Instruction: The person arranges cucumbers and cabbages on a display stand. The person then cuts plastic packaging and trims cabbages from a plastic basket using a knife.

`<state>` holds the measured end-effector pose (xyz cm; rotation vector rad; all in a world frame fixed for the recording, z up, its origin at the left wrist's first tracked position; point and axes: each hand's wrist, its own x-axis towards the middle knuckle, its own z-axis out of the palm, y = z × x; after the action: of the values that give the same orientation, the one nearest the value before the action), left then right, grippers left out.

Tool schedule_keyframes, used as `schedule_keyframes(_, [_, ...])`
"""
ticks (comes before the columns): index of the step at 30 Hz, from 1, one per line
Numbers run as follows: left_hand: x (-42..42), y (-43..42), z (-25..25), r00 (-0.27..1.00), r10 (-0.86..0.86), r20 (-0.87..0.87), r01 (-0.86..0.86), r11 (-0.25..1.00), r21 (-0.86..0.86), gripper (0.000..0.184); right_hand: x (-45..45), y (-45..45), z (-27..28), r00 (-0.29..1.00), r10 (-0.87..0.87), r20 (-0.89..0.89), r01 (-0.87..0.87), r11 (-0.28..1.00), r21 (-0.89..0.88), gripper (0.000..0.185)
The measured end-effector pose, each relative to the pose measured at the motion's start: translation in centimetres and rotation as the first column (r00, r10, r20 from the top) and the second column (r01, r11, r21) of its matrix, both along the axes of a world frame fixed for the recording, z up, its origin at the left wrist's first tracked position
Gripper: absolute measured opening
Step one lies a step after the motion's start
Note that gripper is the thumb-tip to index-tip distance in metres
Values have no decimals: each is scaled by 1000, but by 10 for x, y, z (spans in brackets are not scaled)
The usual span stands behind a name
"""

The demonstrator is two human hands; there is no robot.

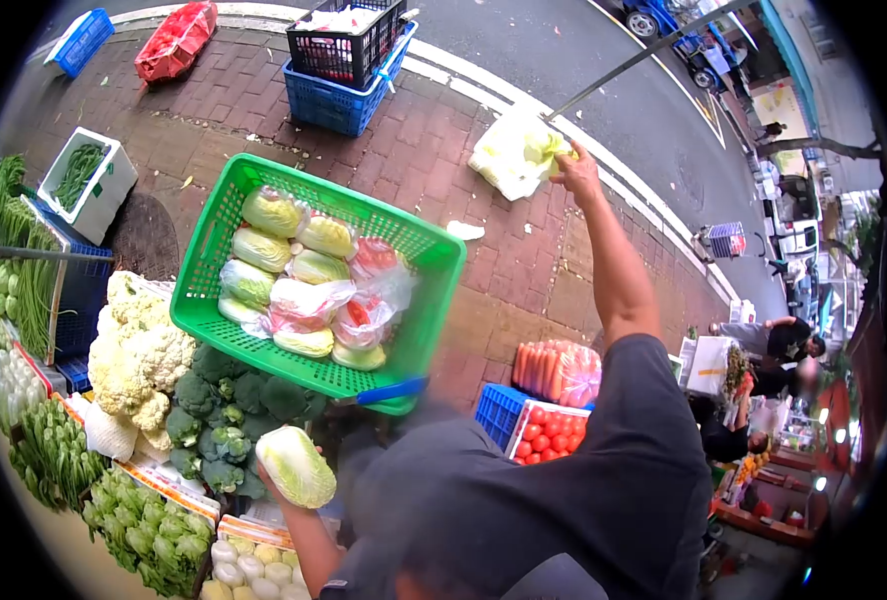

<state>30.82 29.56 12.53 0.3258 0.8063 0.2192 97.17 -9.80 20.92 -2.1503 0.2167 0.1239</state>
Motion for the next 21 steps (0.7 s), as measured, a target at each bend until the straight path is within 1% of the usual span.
schedule_keyframes(1, [1,-2,6,1000,28,-6,-28,1000,-14,96,19,-9,-11,999,-7,32,9,999,-44,65])
schedule_keyframes(3, [3,-4,10,998,62,-25,-62,998,-8,95,22,-4,-37,993,-10,117,6,999,35,69])
schedule_keyframes(4, [1,-6,12,996,76,-39,-75,997,12,94,10,5,-54,995,6,104,-15,996,88,71])
schedule_keyframes(5, [-2,-7,14,994,93,-53,-92,995,33,94,-13,22,-66,998,37,46,-39,999,36,67])
schedule_keyframes(6, [-5,-7,13,993,89,-83,-83,994,73,93,-46,45,-71,996,71,-55,-63,990,126,60])
schedule_keyframes(7, [-9,-8,8,990,86,-112,-74,991,111,92,-81,60,-85,989,142,-37,-143,990,-19,52])
schedule_keyframes(8, [-13,-9,7,986,87,-143,-65,987,148,92,-105,59,-134,979,202,8,-201,969,145,45])
schedule_keyframes(9, [-10,-12,15,977,121,-176,-90,981,173,89,-132,57,-165,965,260,-37,-257,963,77,42])
schedule_keyframes(10, [-15,-13,13,985,129,-114,-118,988,105,88,-156,56,-181,945,316,-84,-317,949,12,39])
schedule_keyframes(12, [-33,-16,0,985,170,4,-170,985,-27,85,-196,61,-173,944,288,-164,-286,958,37,35])
schedule_keyframes(13, [-51,-15,-18,983,181,2,-181,983,-2,77,-208,65,-156,950,299,-87,-300,954,-7,33])
schedule_keyframes(15, [-47,-17,-2,954,299,39,-300,953,45,62,-214,77,-121,919,392,53,-391,920,-29,28])
schedule_keyframes(16, [-56,-16,-12,958,274,83,-274,962,-14,63,-203,75,-133,907,395,147,-411,907,94,29])
schedule_keyframes(17, [-50,-14,8,933,319,166,-295,943,-155,65,-217,107,-72,868,470,159,-469,882,-46,31])
schedule_keyframes(18, [-53,-17,15,919,362,155,-337,927,-164,64,-208,114,-70,861,492,131,-487,870,-70,34])
schedule_keyframes(19, [-55,-17,26,905,383,185,-364,922,-131,62,-213,135,-59,852,512,110,-523,842,131,35])
schedule_keyframes(20, [-66,-19,16,906,412,100,-401,909,-112,63,-216,156,-56,824,561,87,-565,799,206,37])
schedule_keyframes(21, [-82,-22,-16,914,405,37,-404,914,-23,65,-238,186,-42,758,649,67,-646,732,216,38])
